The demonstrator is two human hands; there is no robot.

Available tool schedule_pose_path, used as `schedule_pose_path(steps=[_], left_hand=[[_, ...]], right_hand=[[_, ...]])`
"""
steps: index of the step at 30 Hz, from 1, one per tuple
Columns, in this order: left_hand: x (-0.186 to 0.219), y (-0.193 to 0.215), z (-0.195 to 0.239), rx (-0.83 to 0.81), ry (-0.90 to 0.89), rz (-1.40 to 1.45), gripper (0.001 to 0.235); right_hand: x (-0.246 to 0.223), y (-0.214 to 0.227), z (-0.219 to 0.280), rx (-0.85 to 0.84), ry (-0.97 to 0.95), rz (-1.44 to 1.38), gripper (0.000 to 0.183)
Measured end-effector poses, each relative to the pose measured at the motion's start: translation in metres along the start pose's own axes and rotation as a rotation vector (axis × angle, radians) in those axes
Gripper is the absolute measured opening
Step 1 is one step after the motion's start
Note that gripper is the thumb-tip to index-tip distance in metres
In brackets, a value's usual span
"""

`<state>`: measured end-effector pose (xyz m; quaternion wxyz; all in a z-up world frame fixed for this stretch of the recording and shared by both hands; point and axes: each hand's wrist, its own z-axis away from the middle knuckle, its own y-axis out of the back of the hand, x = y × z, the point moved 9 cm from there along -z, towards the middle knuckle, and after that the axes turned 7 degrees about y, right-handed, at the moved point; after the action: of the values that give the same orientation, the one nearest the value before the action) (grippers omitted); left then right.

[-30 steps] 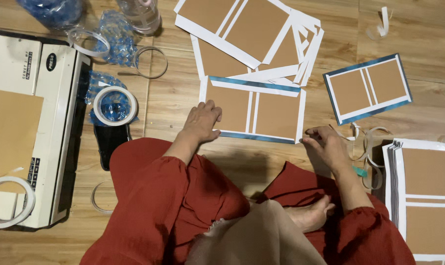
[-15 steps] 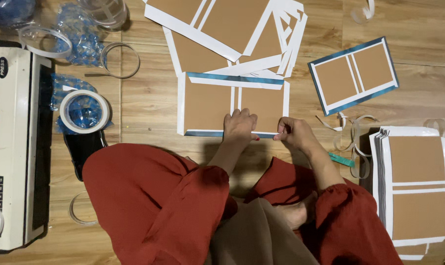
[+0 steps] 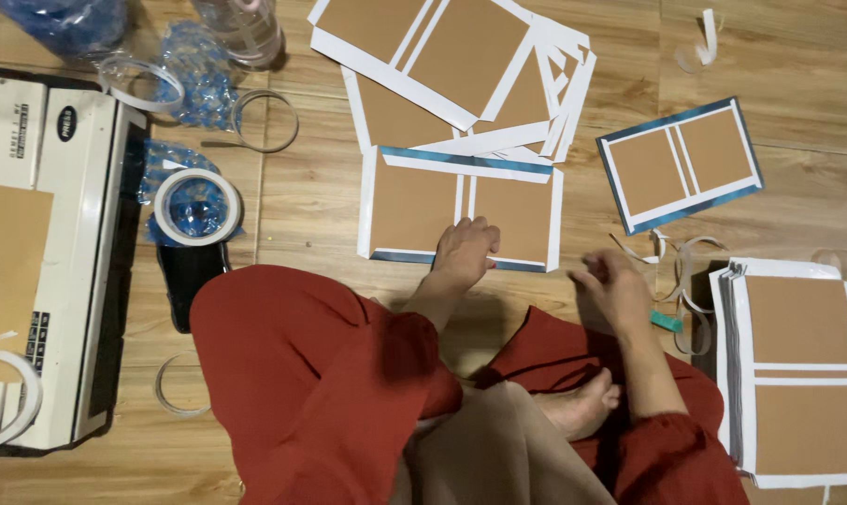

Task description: The person sits on the floor and assembles cardboard frames by applying white tape to the edges of brown cardboard pieces. They use a green tool to smooth the tape and stack the completed frames.

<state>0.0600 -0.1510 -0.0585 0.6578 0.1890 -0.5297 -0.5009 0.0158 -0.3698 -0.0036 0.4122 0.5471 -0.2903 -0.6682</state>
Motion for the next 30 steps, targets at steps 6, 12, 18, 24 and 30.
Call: schedule_pose_path(steps=[6,12,18,24,30], left_hand=[[-0.070,0.082,0.034,-0.102,0.152,-0.343,0.067],[-0.114,0.099,0.046,-0.041,0.212,-0.118,0.061],[-0.089,0.068,0.038,-0.016,0.211,-0.044,0.064],[-0.087,0.075,0.045,-0.077,0.251,0.208,0.032],[-0.096,0.064,0.024,-0.074,0.150,-0.107,0.026]], right_hand=[[0.168,-0.015,0.037,-0.109,-0.167,0.710,0.041],[0.060,0.028,0.027,0.008,-0.159,0.664,0.029],[-0.102,-0.007,-0.011,0.157,0.164,0.070,0.029],[-0.058,-0.052,-0.024,0.246,-0.031,0.151,0.026],[-0.052,-0.055,-0.012,0.402,-0.169,0.365,0.025]])
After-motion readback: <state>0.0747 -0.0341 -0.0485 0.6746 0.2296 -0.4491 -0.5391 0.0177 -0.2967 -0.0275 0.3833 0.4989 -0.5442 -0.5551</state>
